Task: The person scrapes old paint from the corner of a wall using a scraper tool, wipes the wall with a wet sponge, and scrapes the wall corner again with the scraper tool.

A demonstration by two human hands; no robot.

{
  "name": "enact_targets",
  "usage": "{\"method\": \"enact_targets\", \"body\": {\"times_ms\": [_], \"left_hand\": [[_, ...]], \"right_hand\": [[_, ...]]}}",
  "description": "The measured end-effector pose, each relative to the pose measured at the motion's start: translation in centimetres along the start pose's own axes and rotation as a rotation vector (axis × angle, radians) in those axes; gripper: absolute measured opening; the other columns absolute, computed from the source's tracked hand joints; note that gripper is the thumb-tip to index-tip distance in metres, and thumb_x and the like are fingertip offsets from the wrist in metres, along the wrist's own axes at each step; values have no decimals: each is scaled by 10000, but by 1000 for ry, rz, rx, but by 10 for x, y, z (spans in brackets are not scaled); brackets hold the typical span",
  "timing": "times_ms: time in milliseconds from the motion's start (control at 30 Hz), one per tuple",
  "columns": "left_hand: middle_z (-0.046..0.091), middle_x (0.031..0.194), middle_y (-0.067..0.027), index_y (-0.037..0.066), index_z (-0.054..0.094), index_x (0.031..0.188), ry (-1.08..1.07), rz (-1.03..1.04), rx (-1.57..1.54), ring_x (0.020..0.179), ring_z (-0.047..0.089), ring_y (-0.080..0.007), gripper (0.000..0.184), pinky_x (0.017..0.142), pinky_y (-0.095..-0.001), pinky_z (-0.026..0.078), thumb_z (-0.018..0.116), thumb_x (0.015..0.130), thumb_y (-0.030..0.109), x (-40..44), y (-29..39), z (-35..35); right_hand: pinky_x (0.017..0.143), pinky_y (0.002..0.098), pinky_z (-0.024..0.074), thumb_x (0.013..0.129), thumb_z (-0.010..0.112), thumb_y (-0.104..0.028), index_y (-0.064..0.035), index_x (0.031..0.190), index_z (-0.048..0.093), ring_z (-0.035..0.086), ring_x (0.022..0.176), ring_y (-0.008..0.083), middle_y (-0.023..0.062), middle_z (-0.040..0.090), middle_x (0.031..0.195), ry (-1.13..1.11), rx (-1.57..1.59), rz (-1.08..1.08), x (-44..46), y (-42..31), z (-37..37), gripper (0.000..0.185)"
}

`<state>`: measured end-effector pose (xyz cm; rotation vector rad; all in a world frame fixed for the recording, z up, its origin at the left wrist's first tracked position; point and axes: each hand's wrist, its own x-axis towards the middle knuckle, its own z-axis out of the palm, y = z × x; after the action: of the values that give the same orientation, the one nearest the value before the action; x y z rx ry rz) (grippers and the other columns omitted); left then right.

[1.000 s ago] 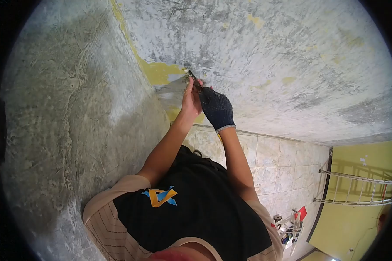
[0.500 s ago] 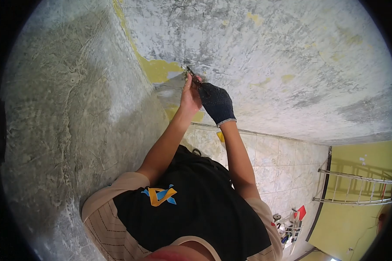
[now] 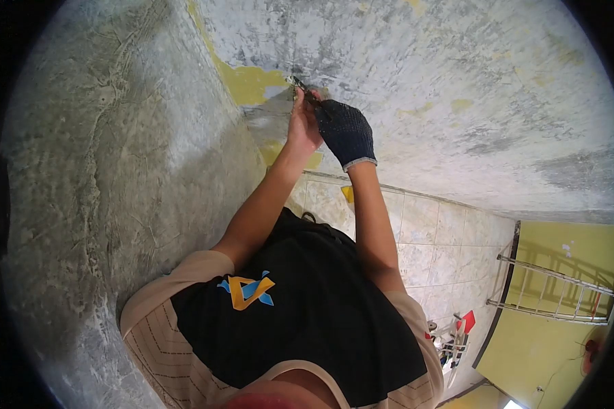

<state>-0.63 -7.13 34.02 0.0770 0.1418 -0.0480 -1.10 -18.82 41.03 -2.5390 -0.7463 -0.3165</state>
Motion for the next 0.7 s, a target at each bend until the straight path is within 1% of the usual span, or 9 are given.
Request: {"method": "enact_targets", "body": {"times_ms": [100, 167, 200, 333, 467, 533, 633, 667, 700], "left_hand": [[688, 896, 11, 149, 655, 953, 33, 9, 25, 867, 656, -165, 329, 835, -362, 537, 632, 972, 477, 3, -2, -5], [684, 878, 8, 151, 655, 946, 48, 2, -8, 856, 661, -164, 324, 816, -370, 547, 631, 973, 473, 5, -10, -1], [685, 873, 5, 157, 657, 952, 50, -34, 7, 831, 666, -167, 310, 784, -377, 557, 635, 971, 466, 5, -7, -2], [688, 875, 6, 158, 660, 950, -19, 8, 1, 812, 671, -180, 327, 755, -384, 561, 634, 966, 483, 2, -2, -7], [691, 875, 5, 158, 661, 951, 57, -1, 18, 815, 680, -188, 335, 775, -390, 568, 622, 970, 490, 3, -5, -6], [694, 873, 3, 162, 668, 950, 14, 40, -10, 816, 679, -189, 314, 777, -391, 567, 634, 968, 473, 4, 2, -6], [697, 878, 3, 160, 676, 945, 13, 6, 49, 830, 675, -188, 329, 791, -388, 559, 646, 957, 487, 2, 1, -13], [697, 882, 1, 158, 681, 941, 46, -16, 62, 841, 669, -182, 336, 811, -383, 552, 643, 957, 492, 5, -4, -14], [697, 882, 1, 158, 681, 941, 41, -5, 62, 841, 669, -182, 336, 811, -383, 552, 643, 957, 492, 9, -2, -17]], "right_hand": [[777, 456, 539, 952, 606, -303, -54, 1020, 740, 678, 904, 392, 192, 722, 972, 32, 138, -63, -4, -8, -9, 291], [811, 448, 533, 961, 600, -298, -42, 1039, 732, 673, 934, 390, 200, 717, 1002, -155, 70, 172, -1, -17, -22, 298], [811, 449, 532, 964, 598, -298, -42, 1050, 729, 673, 930, 391, 204, 714, 1012, -78, 79, 93, -3, -19, -18, 300], [799, 457, 532, 965, 591, -302, -50, 1062, 727, 670, 926, 397, 208, 711, 1001, -10, 133, 25, -5, -7, 5, 302], [807, 465, 525, 966, 592, -297, -41, 1040, 722, 662, 942, 400, 214, 708, 1000, -182, 30, 136, 1, -9, -3, 296], [785, 470, 524, 965, 590, -291, -40, 1001, 719, 661, 920, 401, 212, 707, 978, -25, 95, 14, 2, 2, 16, 284], [772, 476, 522, 965, 583, -278, -39, 978, 714, 659, 911, 402, 210, 705, 965, 84, 147, -114, -11, 6, 15, 272], [774, 470, 525, 958, 590, -276, -40, 1001, 717, 661, 911, 403, 209, 707, 970, -105, 66, 0, -10, 0, -1, 272], [774, 470, 525, 958, 590, -276, -40, 1001, 717, 661, 911, 403, 209, 707, 970, -104, 67, -12, -5, 0, 2, 272]]}}
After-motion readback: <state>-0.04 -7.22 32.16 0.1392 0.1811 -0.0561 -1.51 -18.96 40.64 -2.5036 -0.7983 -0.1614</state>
